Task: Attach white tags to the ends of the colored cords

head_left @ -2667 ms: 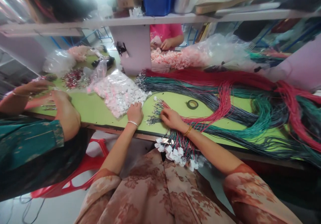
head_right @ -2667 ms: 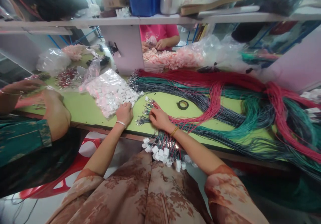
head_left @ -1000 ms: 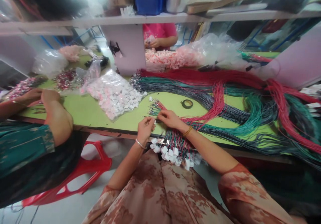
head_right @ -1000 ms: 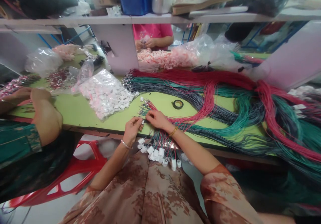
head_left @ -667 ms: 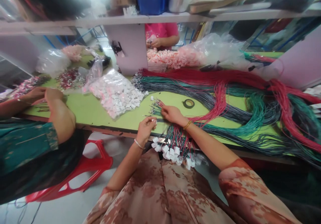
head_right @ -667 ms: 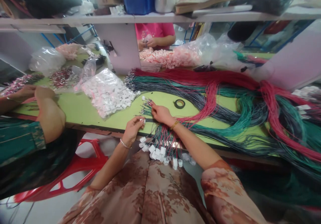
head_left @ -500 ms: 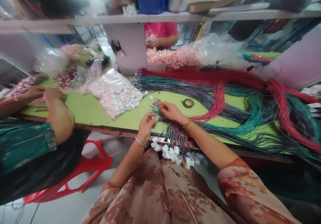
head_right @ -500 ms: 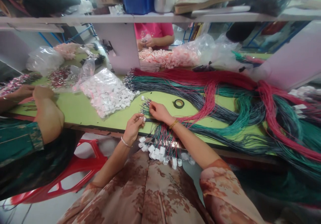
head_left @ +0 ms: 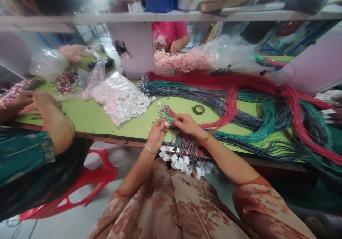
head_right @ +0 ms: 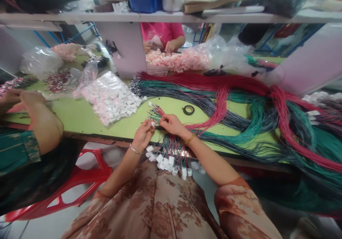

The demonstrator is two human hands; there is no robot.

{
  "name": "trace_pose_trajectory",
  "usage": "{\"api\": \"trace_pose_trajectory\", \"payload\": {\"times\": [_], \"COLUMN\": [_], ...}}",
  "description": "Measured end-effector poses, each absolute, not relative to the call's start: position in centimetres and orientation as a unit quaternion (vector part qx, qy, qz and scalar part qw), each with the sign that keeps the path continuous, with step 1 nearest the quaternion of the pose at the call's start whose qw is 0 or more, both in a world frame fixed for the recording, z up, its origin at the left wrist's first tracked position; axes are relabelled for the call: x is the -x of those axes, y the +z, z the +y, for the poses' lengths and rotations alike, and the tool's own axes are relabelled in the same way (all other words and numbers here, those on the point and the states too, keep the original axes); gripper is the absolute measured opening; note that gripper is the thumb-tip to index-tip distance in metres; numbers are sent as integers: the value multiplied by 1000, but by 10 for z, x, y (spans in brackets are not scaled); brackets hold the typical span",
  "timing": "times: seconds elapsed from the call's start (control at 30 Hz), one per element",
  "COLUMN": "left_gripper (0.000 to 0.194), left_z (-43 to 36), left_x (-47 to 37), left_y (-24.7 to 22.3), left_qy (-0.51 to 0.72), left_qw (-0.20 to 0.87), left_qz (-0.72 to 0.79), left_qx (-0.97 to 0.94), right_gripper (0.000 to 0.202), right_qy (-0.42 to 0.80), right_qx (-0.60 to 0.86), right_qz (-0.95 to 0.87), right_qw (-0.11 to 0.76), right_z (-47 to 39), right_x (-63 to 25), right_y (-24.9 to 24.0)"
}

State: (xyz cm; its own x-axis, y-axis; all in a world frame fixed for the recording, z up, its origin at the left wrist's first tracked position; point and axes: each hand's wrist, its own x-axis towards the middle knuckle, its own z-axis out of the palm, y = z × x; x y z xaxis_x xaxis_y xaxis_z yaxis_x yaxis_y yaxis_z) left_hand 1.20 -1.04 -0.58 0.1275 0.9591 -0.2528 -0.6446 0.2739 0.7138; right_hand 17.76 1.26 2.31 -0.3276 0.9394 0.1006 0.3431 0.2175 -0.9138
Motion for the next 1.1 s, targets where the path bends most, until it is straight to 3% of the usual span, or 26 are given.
{"api": "trace_pose_trajectory", "payload": {"times": [0.37, 0.6, 0.8, 0.93, 1.1], "left_gripper": [25, 25, 23, 24, 27], "left_z": [-15, -11, -8, -8, -9], "left_x": [-18, -21, -23, -19, -18], "left_y": [-1, -11, -13, -12, -15], "left_qy": [571, 586, 606, 592, 580], "left_qw": [670, 666, 650, 663, 662], "left_qz": [369, 391, 389, 382, 386], "left_qx": [-297, -244, -243, -253, -278], "right_gripper": [24, 17, 22, 16, 23], "right_qy": [457, 245, 376, 315, 320], "right_qx": [467, 466, 504, 481, 482], "right_qz": [-685, -787, -709, -737, -743], "right_qw": [324, 321, 319, 355, 337], "right_z": [13, -1, 7, 5, 5], "right_x": [-176, -164, -160, -165, -166], "right_y": [12, 19, 12, 8, 2]}}
